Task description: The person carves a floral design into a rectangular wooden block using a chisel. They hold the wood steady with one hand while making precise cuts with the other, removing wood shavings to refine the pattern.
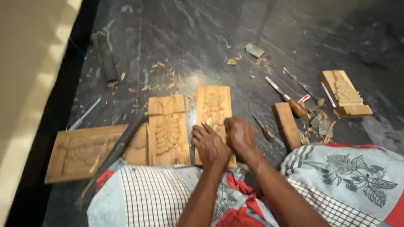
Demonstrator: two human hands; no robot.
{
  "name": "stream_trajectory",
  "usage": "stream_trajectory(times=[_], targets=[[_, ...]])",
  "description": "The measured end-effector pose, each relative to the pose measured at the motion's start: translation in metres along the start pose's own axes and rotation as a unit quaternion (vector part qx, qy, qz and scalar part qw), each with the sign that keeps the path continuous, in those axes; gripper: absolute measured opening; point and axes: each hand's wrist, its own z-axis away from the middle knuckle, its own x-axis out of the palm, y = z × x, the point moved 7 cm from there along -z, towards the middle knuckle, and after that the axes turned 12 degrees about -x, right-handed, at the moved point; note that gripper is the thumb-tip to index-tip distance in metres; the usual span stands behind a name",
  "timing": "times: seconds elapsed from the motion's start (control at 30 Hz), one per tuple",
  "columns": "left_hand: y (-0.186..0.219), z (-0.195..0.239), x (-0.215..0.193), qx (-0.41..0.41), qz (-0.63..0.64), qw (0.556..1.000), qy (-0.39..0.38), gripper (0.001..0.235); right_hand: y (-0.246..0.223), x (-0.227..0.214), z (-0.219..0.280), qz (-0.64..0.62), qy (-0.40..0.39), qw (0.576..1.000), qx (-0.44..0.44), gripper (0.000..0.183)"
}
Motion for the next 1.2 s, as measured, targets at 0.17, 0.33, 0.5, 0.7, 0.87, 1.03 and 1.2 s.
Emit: stream_trajectory(times=[0.17, 0.33, 0.5, 0.7, 0.87, 1.03, 1.2], targets=[[0.002, 0.002, 0.014, -0.036, 0.061, 0.970, -0.234, 0.143, 0.068, 0.025, -0.034, -0.063, -0.077, 0.992, 0.080, 0.018], [-0.003, -0.001, 0.001, -0.039, 0.057, 0.969, -0.235, 0.143, 0.127, 0.029, 0.008, -0.289, 0.043, 0.931, 0.220, 0.023], [-0.001, 0.000, -0.002, -0.022, 0.063, 0.970, -0.234, 0.145, 0.108, 0.023, 0.039, -0.378, 0.113, 0.882, 0.259, 0.024], [-0.004, 0.003, -0.003, -0.012, 0.059, 0.967, -0.248, 0.144, 0.041, 0.010, 0.008, -0.143, 0.048, 0.966, 0.209, 0.018], [-0.003, 0.004, -0.005, -0.007, 0.110, 0.974, -0.199, 0.137, 0.020, 0.000, 0.012, -0.095, 0.037, 0.959, 0.263, 0.019], [-0.003, 0.004, 0.009, 0.001, 0.092, 0.974, -0.206, 0.133, 0.019, -0.002, 0.003, -0.067, 0.055, 0.959, 0.270, 0.024], [0.002, -0.002, 0.010, 0.016, 0.099, 0.979, -0.175, 0.127, 0.026, 0.003, -0.003, -0.009, 0.037, 0.965, 0.261, 0.028]])
